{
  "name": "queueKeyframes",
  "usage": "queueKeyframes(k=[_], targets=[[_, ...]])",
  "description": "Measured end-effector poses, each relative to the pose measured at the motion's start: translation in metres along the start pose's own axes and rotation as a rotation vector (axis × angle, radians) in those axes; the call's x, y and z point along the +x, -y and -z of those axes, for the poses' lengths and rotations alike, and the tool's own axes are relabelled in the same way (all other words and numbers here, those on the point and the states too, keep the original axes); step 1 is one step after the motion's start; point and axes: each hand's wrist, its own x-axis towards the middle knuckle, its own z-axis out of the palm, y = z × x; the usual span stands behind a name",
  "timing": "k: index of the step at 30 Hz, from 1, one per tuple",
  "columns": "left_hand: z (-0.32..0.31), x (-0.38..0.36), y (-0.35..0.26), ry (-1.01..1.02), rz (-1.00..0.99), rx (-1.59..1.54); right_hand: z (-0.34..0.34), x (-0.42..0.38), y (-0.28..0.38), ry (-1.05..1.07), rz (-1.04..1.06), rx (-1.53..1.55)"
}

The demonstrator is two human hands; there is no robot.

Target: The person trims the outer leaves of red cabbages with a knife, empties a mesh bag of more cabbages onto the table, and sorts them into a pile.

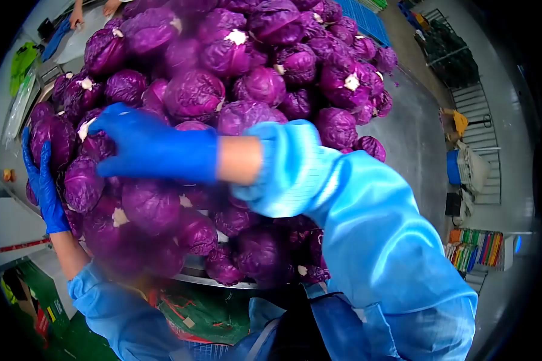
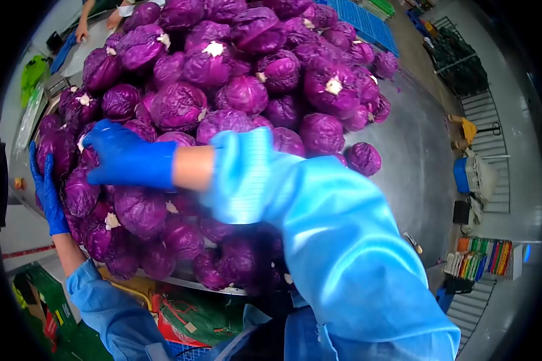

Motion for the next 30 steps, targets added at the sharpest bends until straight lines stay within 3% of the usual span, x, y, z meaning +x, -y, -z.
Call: queueKeyframes(k=[5, 7, 9, 11, 13, 14, 15, 21, 25, 27, 28, 30], targets=[[0.0, -0.001, 0.015, -0.079, -0.036, 0.127, 0.132, -0.099, 0.014, -0.048, 0.119, -0.268], [0.0, -0.007, 0.009, -0.118, -0.034, 0.112, 0.188, -0.142, 0.019, -0.251, 0.02, -0.365], [-0.003, -0.013, -0.001, -0.17, -0.015, 0.062, 0.242, -0.174, 0.025, -0.374, -0.021, -0.931], [0.0, -0.013, 0.003, -0.19, -0.031, 0.094, 0.276, -0.206, -0.007, -0.456, -0.27, -1.048], [-0.014, -0.023, -0.021, -0.196, -0.005, -0.029, 0.298, -0.229, -0.052, -0.397, -0.428, -0.93], [-0.015, -0.027, -0.027, -0.208, -0.005, 0.109, 0.302, -0.231, -0.054, -0.381, -0.448, -0.732], [-0.016, -0.031, -0.029, -0.222, -0.002, 0.246, 0.302, -0.23, -0.051, -0.396, -0.423, -0.682], [-0.015, -0.047, -0.036, -0.293, -0.034, 0.198, 0.303, -0.241, -0.061, -0.524, -0.356, -0.509], [-0.019, -0.048, -0.077, -0.29, -0.109, 0.285, 0.283, -0.227, -0.046, -0.786, -0.559, 0.191], [-0.029, -0.041, -0.097, -0.23, -0.22, 0.241, 0.281, -0.223, -0.069, -0.704, -0.472, 0.514], [-0.037, -0.034, -0.105, -0.199, -0.274, 0.24, 0.262, -0.198, -0.047, -0.679, -0.343, 0.625], [-0.06, -0.022, -0.116, -0.133, -0.355, 0.208, 0.239, -0.144, -0.023, -0.479, -0.352, 0.647]])
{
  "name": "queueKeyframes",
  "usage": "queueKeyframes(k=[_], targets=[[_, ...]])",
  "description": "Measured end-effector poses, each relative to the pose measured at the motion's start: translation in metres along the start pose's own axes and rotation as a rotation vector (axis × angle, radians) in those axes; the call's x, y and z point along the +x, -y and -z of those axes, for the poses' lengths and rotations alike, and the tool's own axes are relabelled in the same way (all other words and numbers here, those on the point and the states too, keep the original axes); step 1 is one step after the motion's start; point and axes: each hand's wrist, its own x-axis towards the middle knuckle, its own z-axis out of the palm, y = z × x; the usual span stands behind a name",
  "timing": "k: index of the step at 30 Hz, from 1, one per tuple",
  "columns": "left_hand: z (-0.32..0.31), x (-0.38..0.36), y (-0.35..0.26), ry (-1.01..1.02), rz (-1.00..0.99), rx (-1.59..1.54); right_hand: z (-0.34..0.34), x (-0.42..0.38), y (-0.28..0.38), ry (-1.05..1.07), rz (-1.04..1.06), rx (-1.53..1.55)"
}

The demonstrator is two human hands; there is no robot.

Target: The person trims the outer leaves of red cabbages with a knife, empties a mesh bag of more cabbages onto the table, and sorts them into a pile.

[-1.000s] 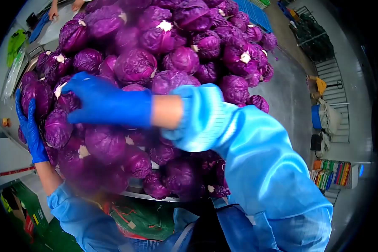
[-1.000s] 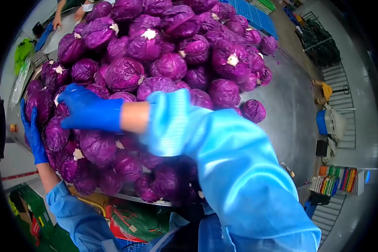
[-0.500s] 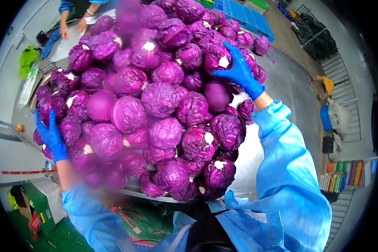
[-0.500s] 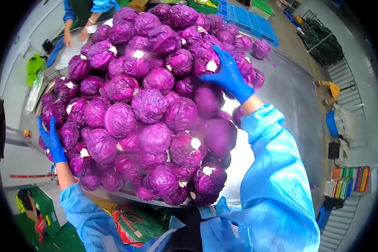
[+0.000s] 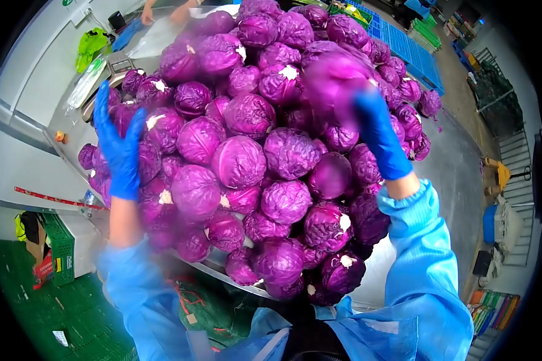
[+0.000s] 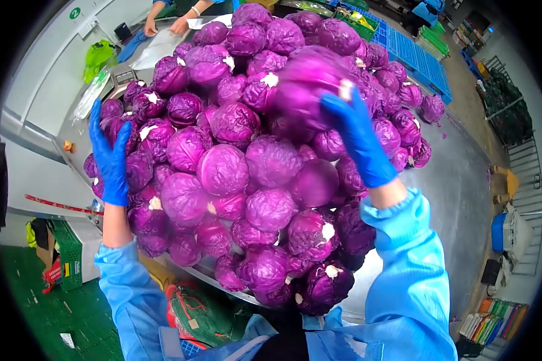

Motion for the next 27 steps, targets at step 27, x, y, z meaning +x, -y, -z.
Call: queueKeyframes(k=[27], targets=[[-0.12, 0.058, 0.094, 0.177, -0.387, 0.544, -0.239, 0.167, -0.141, 0.339, -0.184, 0.021]])
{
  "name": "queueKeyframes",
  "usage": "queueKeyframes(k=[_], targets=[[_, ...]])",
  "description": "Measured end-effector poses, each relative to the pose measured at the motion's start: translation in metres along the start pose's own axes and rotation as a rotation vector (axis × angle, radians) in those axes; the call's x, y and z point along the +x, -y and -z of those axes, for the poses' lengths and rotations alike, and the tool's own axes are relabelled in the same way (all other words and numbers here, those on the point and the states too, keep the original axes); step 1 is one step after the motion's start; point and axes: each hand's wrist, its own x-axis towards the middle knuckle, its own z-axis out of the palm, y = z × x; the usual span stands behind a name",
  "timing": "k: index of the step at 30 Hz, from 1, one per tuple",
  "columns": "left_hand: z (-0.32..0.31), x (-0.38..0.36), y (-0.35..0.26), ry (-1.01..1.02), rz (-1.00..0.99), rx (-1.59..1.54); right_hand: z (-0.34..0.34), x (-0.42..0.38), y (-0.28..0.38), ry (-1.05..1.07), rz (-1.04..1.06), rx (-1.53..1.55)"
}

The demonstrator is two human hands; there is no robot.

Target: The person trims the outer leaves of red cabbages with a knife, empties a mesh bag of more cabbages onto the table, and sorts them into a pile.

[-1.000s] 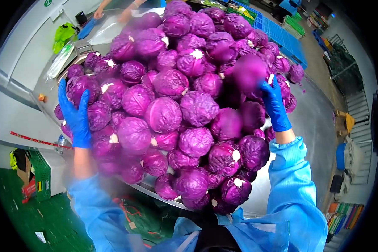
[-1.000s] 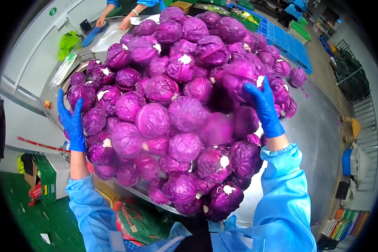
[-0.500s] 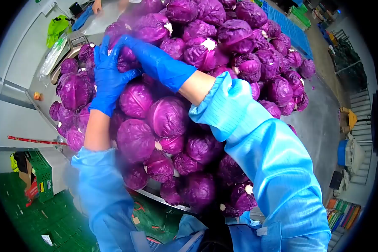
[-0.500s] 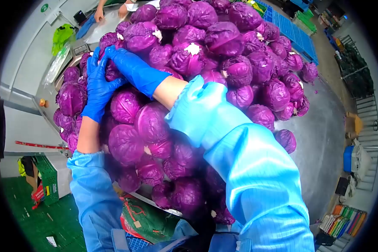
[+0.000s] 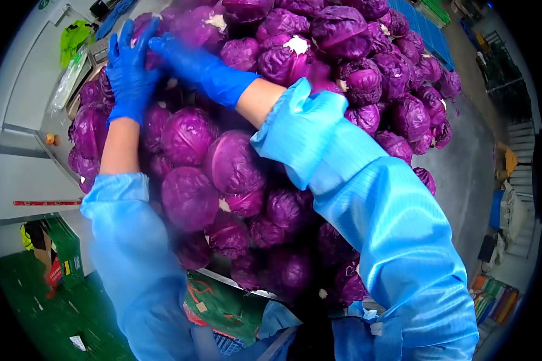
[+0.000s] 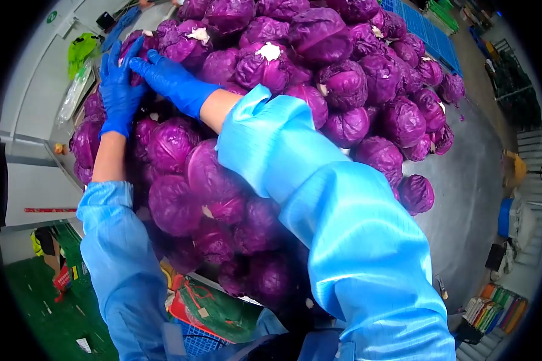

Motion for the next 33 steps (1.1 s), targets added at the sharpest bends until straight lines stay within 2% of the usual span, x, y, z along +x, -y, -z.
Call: queueKeyframes(k=[2, 3, 6, 8, 14, 16, 20, 24, 26, 27, 29, 31, 33], targets=[[-0.005, 0.002, 0.005, -0.013, -0.007, 0.048, 0.013, -0.008, 0.004, -0.012, -0.035, -0.135], [-0.004, 0.004, -0.002, -0.007, 0.04, 0.062, 0.015, -0.025, 0.012, -0.09, 0.1, -0.194], [-0.01, 0.01, -0.001, -0.133, -0.071, 0.052, 0.049, -0.019, 0.019, -0.09, 0.388, -0.735], [-0.015, 0.014, 0.004, -0.122, -0.045, 0.108, 0.075, -0.011, 0.025, -0.03, 0.619, -0.89], [-0.032, 0.017, 0.023, -0.066, 0.036, 0.124, 0.097, -0.155, 0.143, 0.012, 0.204, -0.872], [-0.037, 0.018, 0.034, 0.094, 0.028, 0.298, 0.108, -0.198, 0.169, -0.024, 0.078, -0.82], [-0.057, 0.026, 0.045, 0.252, 0.049, 0.349, 0.143, -0.254, 0.183, -0.124, -0.109, -0.582], [-0.071, 0.046, 0.028, 0.463, 0.18, 0.691, 0.168, -0.295, 0.183, -0.307, -0.198, -0.435], [-0.094, 0.049, 0.049, 0.439, 0.116, 0.799, 0.185, -0.31, 0.174, -0.321, -0.072, -0.546], [-0.096, 0.051, 0.045, 0.375, 0.161, 0.703, 0.187, -0.32, 0.178, -0.311, -0.052, -0.536], [-0.122, 0.046, 0.074, 0.26, 0.221, 0.646, 0.193, -0.34, 0.185, -0.291, -0.013, -0.516], [-0.152, 0.039, 0.11, 0.221, 0.254, 0.731, 0.2, -0.354, 0.18, -0.427, -0.071, -0.598], [-0.149, 0.032, 0.102, 0.198, 0.366, 0.686, 0.208, -0.37, 0.178, -0.517, -0.147, -0.638]])
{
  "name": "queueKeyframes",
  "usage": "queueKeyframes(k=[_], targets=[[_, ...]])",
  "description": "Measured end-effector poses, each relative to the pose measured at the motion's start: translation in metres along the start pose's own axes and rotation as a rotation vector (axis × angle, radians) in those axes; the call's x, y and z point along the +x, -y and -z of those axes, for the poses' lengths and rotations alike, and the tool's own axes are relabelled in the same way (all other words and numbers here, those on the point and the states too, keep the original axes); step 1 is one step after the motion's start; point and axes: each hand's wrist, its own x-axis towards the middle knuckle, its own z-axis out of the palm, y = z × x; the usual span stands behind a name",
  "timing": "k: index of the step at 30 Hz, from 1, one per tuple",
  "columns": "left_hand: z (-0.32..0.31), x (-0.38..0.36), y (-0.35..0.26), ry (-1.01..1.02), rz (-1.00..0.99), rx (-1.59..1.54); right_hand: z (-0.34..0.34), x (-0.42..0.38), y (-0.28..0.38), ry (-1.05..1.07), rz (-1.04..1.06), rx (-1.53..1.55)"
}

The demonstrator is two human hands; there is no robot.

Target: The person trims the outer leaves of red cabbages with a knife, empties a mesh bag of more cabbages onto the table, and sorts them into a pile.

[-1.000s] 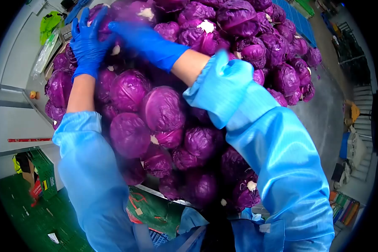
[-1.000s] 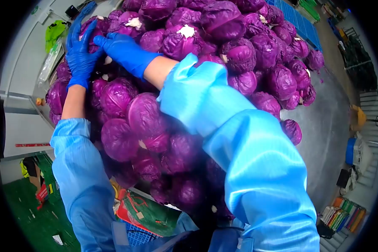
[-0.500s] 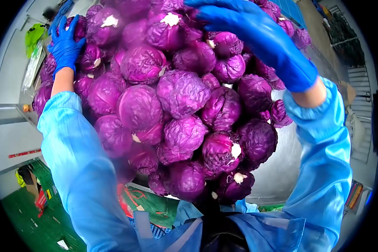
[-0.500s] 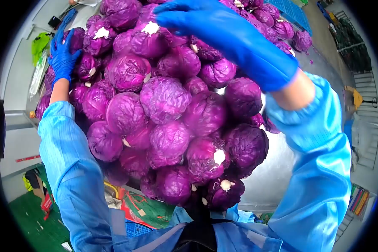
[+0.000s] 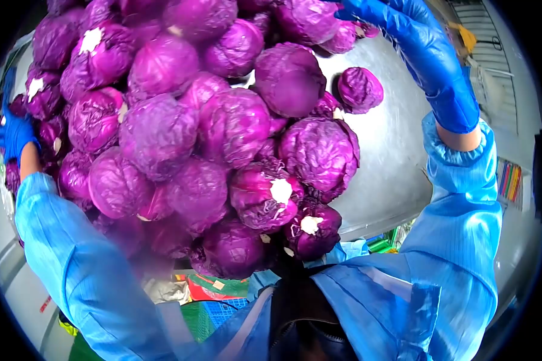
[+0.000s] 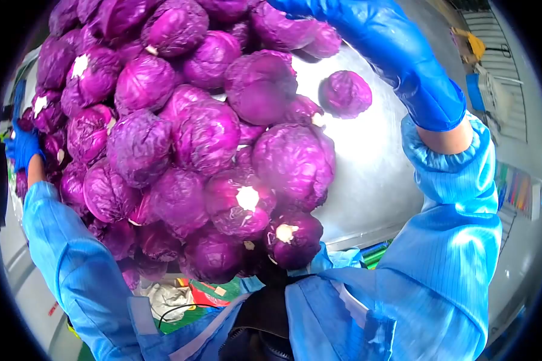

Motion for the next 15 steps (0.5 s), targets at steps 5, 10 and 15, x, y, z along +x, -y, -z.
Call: queueKeyframes(k=[5, 10, 15], targets=[[-0.038, 0.039, 0.029, 0.248, -0.307, -0.16, 0.042, -0.037, -0.074, 0.026, 0.217, -0.099], [-0.081, 0.085, 0.1, 0.692, -0.469, -1.024, 0.048, -0.093, -0.113, -0.148, -0.085, -0.026], [0.063, -0.035, 0.088, 0.887, -0.063, -1.23, 0.047, -0.164, -0.161, -0.294, -0.151, 0.087]])
